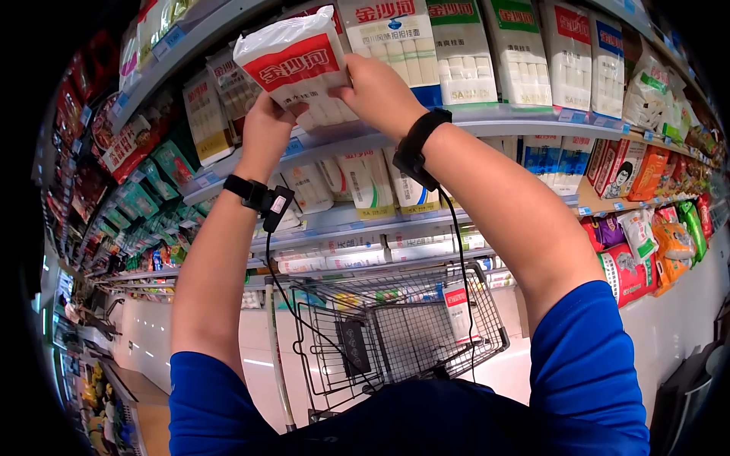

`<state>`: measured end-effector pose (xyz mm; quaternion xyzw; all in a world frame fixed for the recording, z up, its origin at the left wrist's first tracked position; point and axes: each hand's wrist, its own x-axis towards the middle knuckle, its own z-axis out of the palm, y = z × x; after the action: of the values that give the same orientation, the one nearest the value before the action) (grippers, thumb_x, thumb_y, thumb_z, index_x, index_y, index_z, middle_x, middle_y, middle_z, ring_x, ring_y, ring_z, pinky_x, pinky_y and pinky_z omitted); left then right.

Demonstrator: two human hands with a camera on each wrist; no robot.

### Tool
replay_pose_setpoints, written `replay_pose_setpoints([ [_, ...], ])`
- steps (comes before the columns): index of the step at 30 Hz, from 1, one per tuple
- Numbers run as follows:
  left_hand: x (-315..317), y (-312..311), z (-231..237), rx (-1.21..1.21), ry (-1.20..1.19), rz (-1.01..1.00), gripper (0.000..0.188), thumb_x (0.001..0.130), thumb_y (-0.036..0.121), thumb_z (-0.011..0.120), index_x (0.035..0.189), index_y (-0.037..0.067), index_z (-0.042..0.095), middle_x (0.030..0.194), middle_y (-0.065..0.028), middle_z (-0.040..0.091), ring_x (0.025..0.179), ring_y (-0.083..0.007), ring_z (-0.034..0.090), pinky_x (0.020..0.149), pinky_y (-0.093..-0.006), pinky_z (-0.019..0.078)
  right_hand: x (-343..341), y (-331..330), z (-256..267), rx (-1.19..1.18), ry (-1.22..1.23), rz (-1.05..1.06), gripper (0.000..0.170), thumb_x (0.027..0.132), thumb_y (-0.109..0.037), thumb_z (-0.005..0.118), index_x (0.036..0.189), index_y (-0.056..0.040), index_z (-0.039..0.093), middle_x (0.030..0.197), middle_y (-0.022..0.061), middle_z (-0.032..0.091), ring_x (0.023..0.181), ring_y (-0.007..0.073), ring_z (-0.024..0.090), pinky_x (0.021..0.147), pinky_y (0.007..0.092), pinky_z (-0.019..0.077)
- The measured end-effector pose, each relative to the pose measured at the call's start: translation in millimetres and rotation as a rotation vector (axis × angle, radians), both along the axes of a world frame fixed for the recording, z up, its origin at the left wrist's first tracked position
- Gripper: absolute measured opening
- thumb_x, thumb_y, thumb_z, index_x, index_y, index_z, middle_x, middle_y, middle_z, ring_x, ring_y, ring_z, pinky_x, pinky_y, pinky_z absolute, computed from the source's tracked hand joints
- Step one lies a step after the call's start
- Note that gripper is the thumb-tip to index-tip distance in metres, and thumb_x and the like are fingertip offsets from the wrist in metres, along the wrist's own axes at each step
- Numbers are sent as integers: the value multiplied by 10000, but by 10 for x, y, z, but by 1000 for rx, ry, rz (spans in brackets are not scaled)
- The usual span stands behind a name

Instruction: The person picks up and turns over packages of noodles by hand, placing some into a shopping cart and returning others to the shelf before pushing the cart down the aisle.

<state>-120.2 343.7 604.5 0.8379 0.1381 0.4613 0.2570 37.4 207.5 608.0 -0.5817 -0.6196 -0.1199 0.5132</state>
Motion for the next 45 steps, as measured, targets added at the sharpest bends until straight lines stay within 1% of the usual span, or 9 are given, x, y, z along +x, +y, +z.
replay_pose_setpoints([
  [8, 341, 279, 21, -37, 130, 260, 376, 861, 283, 716, 1067, -20, 632, 905, -138, 711, 831, -165, 682, 711, -292, 518, 113, 375, -53, 184, -13, -240, 399, 875, -80, 607, 1231, 58, 491, 999, 219, 681, 934, 347, 681, 794, 392, 550],
  [15, 484, 364, -82, 44, 203, 347, 375, 908, 333, 615, 1013, -21, 682, 877, -201, 697, 830, -356, 674, 760, -413, 509, -360, -195, -444, 160, 137, 65, 338, 857, -80, 600, 1173, 24, 541, 993, 179, 624, 864, 281, 642, 767, 352, 519],
  [20, 406, 159, -202, -90, 287, 286, 399, 902, 299, 616, 1107, -42, 634, 1002, -219, 686, 947, -321, 664, 818, -375, 499, -467, -940, -1510, -60, 481, 281, 176, 914, -60, 588, 1075, 11, 589, 889, 69, 622, 789, 115, 599, 690, 249, 489],
  [22, 319, -222, -497, 127, -168, 289, 441, 857, 158, 636, 1228, -54, 523, 1174, -244, 603, 1086, -355, 598, 907, -405, 468, -410, -1272, -2147, -217, 566, 245, 153, 938, -77, 575, 1064, 7, 592, 873, 54, 635, 789, 109, 603, 699, 249, 491],
  [27, 65, -1165, -2201, -296, -260, -229, 314, 873, 33, 590, 1165, -19, 485, 1119, -122, 544, 972, -206, 562, 873, -329, 468, -149, -1671, -4146, -432, 1387, -11, 207, 999, -210, 514, 1039, -31, 611, 863, 20, 626, 776, 87, 578, 689, 221, 473],
  [31, 12, -1713, -4524, -1233, 239, -130, 165, 925, 127, 583, 1068, 56, 540, 1013, -26, 574, 973, -125, 535, 864, -317, 451, 99, -2212, -6005, -844, 1247, -413, 338, 889, -267, 611, 1112, -14, 614, 977, 74, 637, 858, 168, 592, 785, 324, 485],
  [34, -137, -2074, -5742, -1695, 476, 123, 179, 917, 189, 574, 1057, 79, 552, 957, -6, 556, 917, -115, 525, 811, -319, 446, 245, -2377, -6533, -1278, 979, -524, 506, 834, -245, 588, 1213, 89, 566, 1060, 256, 659, 971, 369, 632, 852, 378, 485],
  [37, -319, -2248, -6723, -1965, 577, 27, 202, 894, 205, 572, 1058, 89, 558, 904, 13, 524, 866, -114, 509, 764, -329, 426, 254, -2342, -6942, -1373, 888, -643, 627, 804, -262, 608, 1277, 131, 485, 1124, 330, 613, 1087, 410, 603, 941, 405, 472],
  [45, 464, -2724, -8069, -1601, 564, 101, 391, 876, 145, 553, 1220, -28, 485, 1105, -117, 632, 1094, -217, 569, 880, -355, 451, 320, -2240, -8105, -1351, 948, -614, 430, 837, -268, 596, 1109, 64, 574, 1065, 301, 625, 1070, 421, 594, 902, 459, 481],
])
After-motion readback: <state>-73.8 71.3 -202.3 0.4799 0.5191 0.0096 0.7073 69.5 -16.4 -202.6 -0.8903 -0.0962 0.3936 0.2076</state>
